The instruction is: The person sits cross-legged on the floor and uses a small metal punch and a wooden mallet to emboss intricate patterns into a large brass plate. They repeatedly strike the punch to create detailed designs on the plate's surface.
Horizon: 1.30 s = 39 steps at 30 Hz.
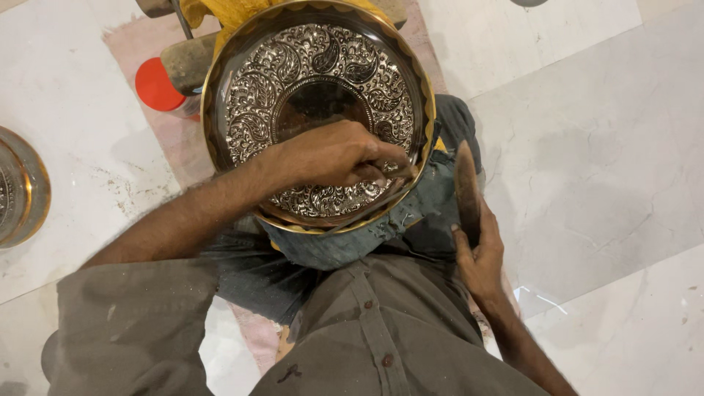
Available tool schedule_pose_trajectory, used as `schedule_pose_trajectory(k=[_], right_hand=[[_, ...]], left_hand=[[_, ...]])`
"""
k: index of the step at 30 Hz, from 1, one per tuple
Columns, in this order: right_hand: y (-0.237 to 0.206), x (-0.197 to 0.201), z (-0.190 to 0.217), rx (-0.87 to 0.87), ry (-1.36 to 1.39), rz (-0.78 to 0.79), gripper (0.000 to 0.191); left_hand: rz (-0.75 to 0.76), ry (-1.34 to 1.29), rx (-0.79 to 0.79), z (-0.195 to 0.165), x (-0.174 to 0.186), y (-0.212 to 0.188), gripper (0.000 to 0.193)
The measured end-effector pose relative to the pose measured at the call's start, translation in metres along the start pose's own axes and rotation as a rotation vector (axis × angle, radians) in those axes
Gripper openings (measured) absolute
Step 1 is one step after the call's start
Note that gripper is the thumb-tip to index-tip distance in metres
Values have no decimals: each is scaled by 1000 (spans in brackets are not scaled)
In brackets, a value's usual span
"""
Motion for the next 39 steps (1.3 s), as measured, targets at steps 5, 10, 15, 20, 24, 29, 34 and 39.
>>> schedule_pose_trajectory(k=[5, 10, 15, 20, 24, 29, 34, 39], right_hand=[[13, 4, 7, 29, 15, 34, 65], [19, 8, 10, -260, 282, -48, 63], [23, 12, 12, 300, -282, 0, 70], [22, 7, 0, -38, 218, -91, 54], [19, 8, 2, 245, -320, -107, 57], [21, 12, 8, 79, -46, -98, 43], [19, 11, 11, 78, -124, -33, 65], [18, 2, 4, -115, 275, 59, 62]], left_hand=[[-116, -50, -63, 7, -7, -3, 37], [-69, 0, 8, 8, -9, -1, 39], [-48, 36, 5, 6, -6, 2, 40], [-50, 32, -38, 6, -2, 5, 39], [-23, 23, -18, 3, -2, 7, 41], [4, 42, -5, 2, -3, 6, 39], [-60, -21, -13, 12, -7, 3, 43], [-316, -159, 48, 20, -10, -17, 42]])
Point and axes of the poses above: each hand's wrist, its own y-axis towards the middle knuckle, its own x-axis out of the back of the hand, z = x × y, the point moved 1 cm from there along y, towards the middle knuckle, and after that the axes turned 8 degrees about -z, right-handed, at the moved point
